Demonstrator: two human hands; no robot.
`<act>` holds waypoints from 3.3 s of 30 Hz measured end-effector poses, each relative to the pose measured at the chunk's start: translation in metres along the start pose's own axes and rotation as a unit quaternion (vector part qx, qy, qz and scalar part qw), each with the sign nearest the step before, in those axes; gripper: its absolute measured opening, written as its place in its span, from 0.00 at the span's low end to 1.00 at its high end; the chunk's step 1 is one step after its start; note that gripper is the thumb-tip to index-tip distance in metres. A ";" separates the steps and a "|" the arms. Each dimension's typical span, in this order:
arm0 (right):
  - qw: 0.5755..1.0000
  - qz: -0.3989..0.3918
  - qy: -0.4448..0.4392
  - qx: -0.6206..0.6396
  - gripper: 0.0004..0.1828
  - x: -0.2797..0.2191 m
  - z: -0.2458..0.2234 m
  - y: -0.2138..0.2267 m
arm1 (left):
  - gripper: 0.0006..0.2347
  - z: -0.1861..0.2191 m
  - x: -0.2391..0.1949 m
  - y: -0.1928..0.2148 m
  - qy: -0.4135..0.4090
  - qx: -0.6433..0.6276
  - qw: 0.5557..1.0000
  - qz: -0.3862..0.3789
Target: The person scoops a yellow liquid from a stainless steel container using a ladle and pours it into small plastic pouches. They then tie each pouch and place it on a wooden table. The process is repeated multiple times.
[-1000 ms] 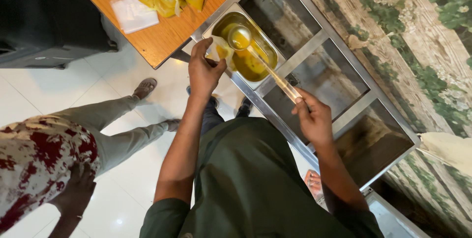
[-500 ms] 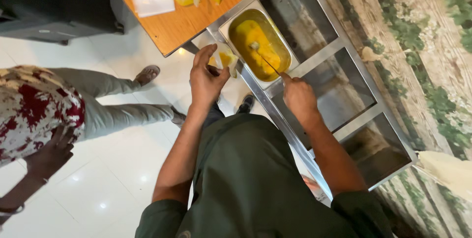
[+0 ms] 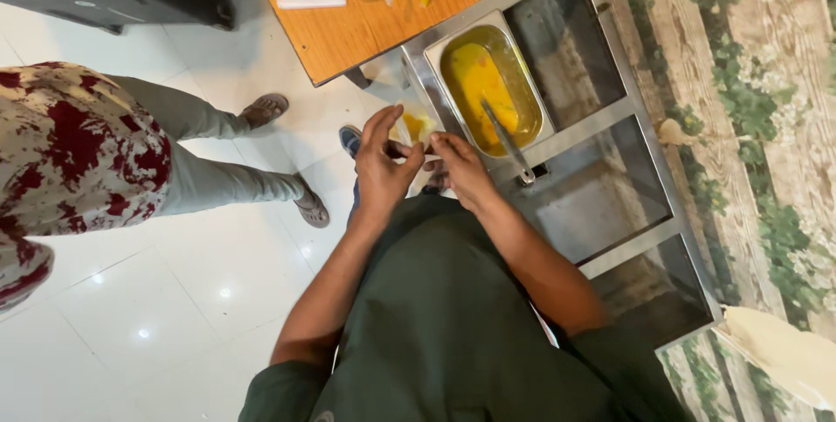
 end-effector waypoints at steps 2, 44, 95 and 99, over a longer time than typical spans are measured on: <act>1.000 0.004 0.007 0.011 0.14 0.013 0.008 -0.004 | 0.24 -0.012 -0.005 0.004 0.009 -0.014 1.000 0.019; 0.659 -0.080 0.473 -0.580 0.16 -0.107 -0.178 -0.064 | 0.33 -0.077 -0.042 0.063 0.368 -0.427 0.825 -0.042; 0.801 -0.220 0.501 -0.244 0.08 -0.075 -0.091 -0.122 | 0.12 0.150 -0.041 0.112 -0.286 0.470 0.820 -0.161; 0.897 -0.215 0.364 -0.128 0.07 -0.056 -0.067 -0.123 | 0.09 0.155 -0.049 0.120 -0.400 0.455 0.785 -0.127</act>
Point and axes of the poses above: each hand's wrist, its own x-axis towards the middle knuckle, its own y-axis out of the back of the hand, z = x × y, the point moved 4 cm from there along x, towards the middle knuckle, and after that the axes turned 3 degrees about -x, right-handed, at the moved point
